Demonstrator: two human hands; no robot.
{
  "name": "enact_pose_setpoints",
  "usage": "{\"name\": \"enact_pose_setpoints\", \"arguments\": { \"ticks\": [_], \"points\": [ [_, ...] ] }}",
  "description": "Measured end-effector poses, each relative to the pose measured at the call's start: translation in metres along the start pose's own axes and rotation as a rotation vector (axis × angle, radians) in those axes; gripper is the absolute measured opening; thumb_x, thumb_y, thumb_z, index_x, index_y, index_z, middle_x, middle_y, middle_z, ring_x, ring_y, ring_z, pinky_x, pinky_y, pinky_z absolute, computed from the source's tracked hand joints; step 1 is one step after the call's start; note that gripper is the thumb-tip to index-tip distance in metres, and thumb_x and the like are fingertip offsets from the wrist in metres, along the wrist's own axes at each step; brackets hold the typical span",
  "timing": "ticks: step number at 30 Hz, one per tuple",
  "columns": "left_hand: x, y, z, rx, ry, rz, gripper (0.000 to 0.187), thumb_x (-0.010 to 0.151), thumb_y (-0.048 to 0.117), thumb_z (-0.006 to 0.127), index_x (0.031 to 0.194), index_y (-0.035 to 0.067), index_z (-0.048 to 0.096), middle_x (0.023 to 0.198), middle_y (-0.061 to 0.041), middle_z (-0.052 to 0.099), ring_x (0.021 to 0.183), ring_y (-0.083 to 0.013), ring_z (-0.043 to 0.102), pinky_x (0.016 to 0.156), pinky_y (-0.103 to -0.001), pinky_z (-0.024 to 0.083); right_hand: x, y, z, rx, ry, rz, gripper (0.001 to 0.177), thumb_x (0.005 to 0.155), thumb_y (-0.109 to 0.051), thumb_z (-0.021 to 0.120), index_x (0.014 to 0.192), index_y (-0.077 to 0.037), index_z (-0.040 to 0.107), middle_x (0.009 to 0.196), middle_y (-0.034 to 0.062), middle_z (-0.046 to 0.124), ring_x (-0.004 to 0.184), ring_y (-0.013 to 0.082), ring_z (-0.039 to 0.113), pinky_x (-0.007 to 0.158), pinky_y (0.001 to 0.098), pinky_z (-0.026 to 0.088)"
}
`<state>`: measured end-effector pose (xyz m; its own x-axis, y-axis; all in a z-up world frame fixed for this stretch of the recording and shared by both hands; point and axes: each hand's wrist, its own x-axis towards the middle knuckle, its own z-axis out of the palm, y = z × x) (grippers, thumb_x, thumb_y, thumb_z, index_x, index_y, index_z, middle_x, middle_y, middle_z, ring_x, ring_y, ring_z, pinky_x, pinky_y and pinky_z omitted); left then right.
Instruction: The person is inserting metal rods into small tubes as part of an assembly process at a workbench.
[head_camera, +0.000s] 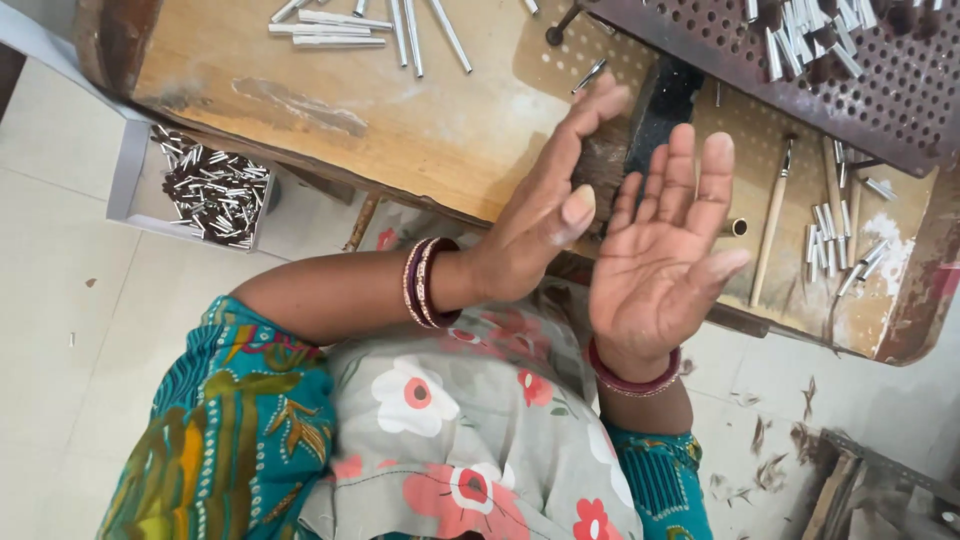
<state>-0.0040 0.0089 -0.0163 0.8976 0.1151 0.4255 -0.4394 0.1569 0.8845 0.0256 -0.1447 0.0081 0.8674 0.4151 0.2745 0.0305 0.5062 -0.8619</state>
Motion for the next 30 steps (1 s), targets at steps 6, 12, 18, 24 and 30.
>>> {"name": "enact_pose_setpoints", "arguments": {
  "ticks": [6,12,18,24,30],
  "points": [
    [0.003,0.003,-0.014,-0.048,0.047,0.087,0.089,0.111,0.071,0.026,0.167,0.002,0.018,0.173,-0.011,0.016,0.162,-0.0194,0.009,0.135,-0.035,0.006,0.000,-0.009,0.001,-0.143,0.089,-0.102,0.066,0.112,-0.059,0.054,0.156,-0.011,0.045,0.167,0.0106,0.027,0.152,0.0216,0.025,0.128,0.0377,0.017],
    [-0.001,-0.006,0.006,-0.426,0.134,0.026,0.084,0.112,0.063,0.034,0.162,-0.002,0.020,0.168,-0.014,0.021,0.160,-0.0205,0.010,0.133,-0.036,0.003,0.009,-0.031,-0.006,-1.580,-0.124,-0.248,0.008,0.099,-0.023,0.079,0.097,-0.015,0.079,0.176,0.0204,0.022,0.161,0.0405,0.000,0.129,0.0560,-0.008],
    [-0.005,0.000,-0.023,0.014,0.213,0.110,0.064,0.114,0.047,0.046,0.160,0.006,0.030,0.169,-0.010,0.024,0.160,-0.0209,0.013,0.135,-0.036,0.007,0.009,-0.023,0.002,-1.807,-0.186,-0.262,0.006,0.104,-0.026,0.080,0.108,-0.021,0.081,0.176,0.0254,0.019,0.157,0.0461,-0.005,0.124,0.0611,-0.013],
    [0.004,0.021,-0.037,0.788,0.100,0.045,0.047,0.087,0.021,0.072,0.131,0.015,0.055,0.169,-0.017,0.023,0.162,-0.0383,0.014,0.130,-0.062,0.000,0.009,-0.002,-0.011,-1.936,-0.284,-0.328,0.013,0.111,-0.024,0.071,0.103,-0.016,0.073,0.177,0.0200,0.025,0.159,0.0419,0.000,0.125,0.0606,-0.012],
    [0.014,0.019,-0.034,0.858,-0.066,0.029,0.020,0.076,0.022,0.076,0.090,0.011,0.067,0.165,-0.022,0.027,0.157,-0.0410,0.014,0.121,-0.073,-0.005,0.005,0.019,-0.021,-1.911,-0.155,-0.373,0.025,0.117,-0.030,0.060,0.103,-0.009,0.067,0.171,0.0172,0.036,0.163,0.0368,0.016,0.125,0.0602,-0.007]
  ]
}}
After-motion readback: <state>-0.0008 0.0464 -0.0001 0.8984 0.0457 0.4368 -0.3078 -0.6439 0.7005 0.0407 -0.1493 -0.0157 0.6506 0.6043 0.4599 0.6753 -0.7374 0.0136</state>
